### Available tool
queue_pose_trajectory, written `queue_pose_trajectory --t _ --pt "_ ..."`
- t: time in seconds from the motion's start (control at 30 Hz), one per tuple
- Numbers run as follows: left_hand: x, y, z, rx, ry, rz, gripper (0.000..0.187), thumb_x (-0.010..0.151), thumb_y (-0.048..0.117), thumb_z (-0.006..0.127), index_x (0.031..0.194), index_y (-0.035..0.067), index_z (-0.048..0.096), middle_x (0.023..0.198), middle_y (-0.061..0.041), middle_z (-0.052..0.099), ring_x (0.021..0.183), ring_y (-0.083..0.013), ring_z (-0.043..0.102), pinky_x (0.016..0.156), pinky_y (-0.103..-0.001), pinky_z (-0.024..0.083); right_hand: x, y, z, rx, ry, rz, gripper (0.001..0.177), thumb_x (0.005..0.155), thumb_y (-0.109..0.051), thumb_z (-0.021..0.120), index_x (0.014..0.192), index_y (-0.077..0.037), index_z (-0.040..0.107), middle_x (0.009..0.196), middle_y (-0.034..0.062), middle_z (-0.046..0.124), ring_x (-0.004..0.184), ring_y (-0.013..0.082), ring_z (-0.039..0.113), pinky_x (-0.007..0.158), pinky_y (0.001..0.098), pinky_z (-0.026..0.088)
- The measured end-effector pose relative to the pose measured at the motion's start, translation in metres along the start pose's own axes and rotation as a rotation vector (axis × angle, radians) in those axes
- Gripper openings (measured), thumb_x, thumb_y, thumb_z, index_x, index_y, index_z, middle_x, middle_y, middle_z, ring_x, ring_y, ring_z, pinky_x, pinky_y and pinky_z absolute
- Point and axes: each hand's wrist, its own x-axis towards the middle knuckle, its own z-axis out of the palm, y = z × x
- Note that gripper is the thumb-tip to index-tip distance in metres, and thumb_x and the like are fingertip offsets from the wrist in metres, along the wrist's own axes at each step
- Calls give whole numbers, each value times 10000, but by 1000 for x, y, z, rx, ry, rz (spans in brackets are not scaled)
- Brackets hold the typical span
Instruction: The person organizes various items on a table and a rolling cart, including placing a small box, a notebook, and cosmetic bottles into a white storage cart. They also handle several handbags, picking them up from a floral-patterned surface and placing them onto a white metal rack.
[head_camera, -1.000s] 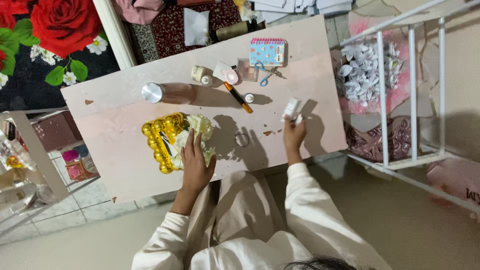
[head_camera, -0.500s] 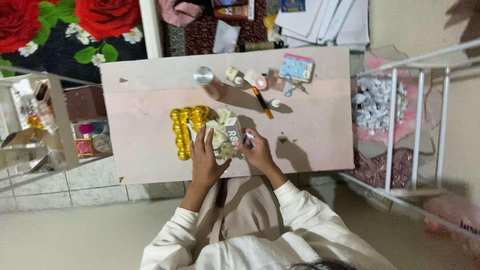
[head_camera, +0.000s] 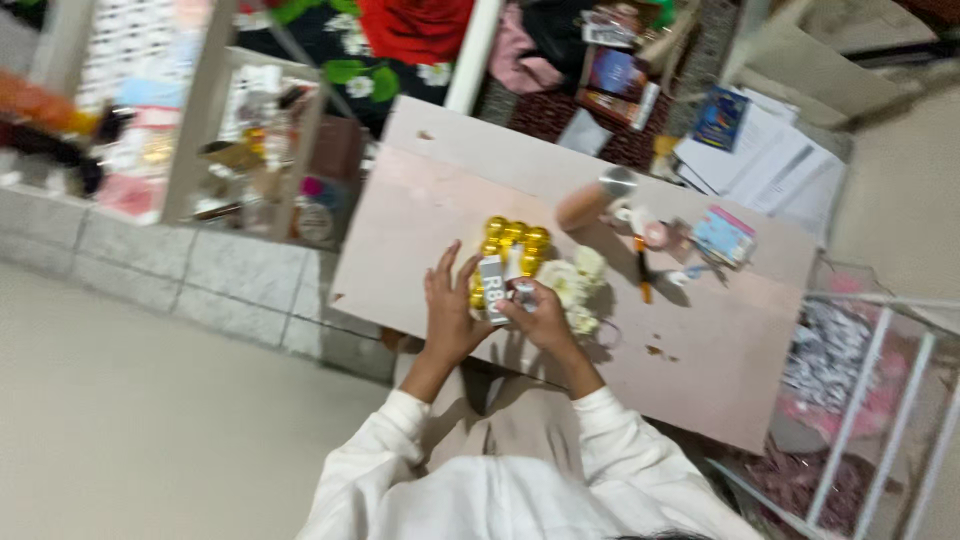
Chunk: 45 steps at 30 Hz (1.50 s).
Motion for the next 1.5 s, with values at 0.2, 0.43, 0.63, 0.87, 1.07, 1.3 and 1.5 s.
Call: queue_pose_trajectory --t 0.2,0.43,0.63,0.87,1.07,1.3,1.5 --pt "1 -64 -64 -70 42 -11 891 555 302 855 1300 142 393 1427 -162 294 1337 -378 277 1025 -632 196 25 -23 84 152 -1 282 274 779 -165 718 990 -21 618 654 -32 523 508 58 421 434 210 325" --pt "11 -144 -142 -122 17 5 854 566 359 863 1258 142 411 1349 -151 350 1319 -390 289 1038 -601 203 58 -47 189 -139 -25 202 250 772 -186 721 934 -16 636 717 -37 614 644 38 551 579 195 471" --pt "17 -178 -178 -154 46 49 863 570 374 857 1265 138 403 1329 -155 377 1312 -391 311 1044 -570 224 75 -61 235 -148 -27 214 250 774 -165 734 945 -8 644 711 -4 595 632 62 530 571 214 444" --pt "17 -187 -192 -209 179 27 969 637 362 847 1365 44 292 1401 -181 319 1309 -393 320 1056 -498 286 98 -73 251 -93 -92 184 217 786 -123 705 954 -11 625 792 -12 641 698 58 571 625 212 472" --pt "4 -204 -215 -201 356 21 940 700 223 820 1404 26 229 1442 -196 284 1331 -373 322 1105 -444 310 129 -93 261 -131 -171 137 207 801 -105 701 968 -16 619 792 -2 641 697 61 582 638 206 473" --pt "2 -224 -241 -107 574 -31 724 830 134 744 1399 67 300 1431 -148 343 1353 -323 362 1135 -414 340 176 -117 268 -130 -272 39 218 794 -112 709 970 -25 614 783 -19 649 663 55 591 609 194 484" --pt "9 -259 -274 -50 727 -134 701 862 106 691 1414 60 261 1448 -143 320 1371 -316 324 1153 -418 291 221 -159 295 -861 -60 -318 323 762 -246 832 851 -12 627 612 80 561 532 119 469 489 265 366"
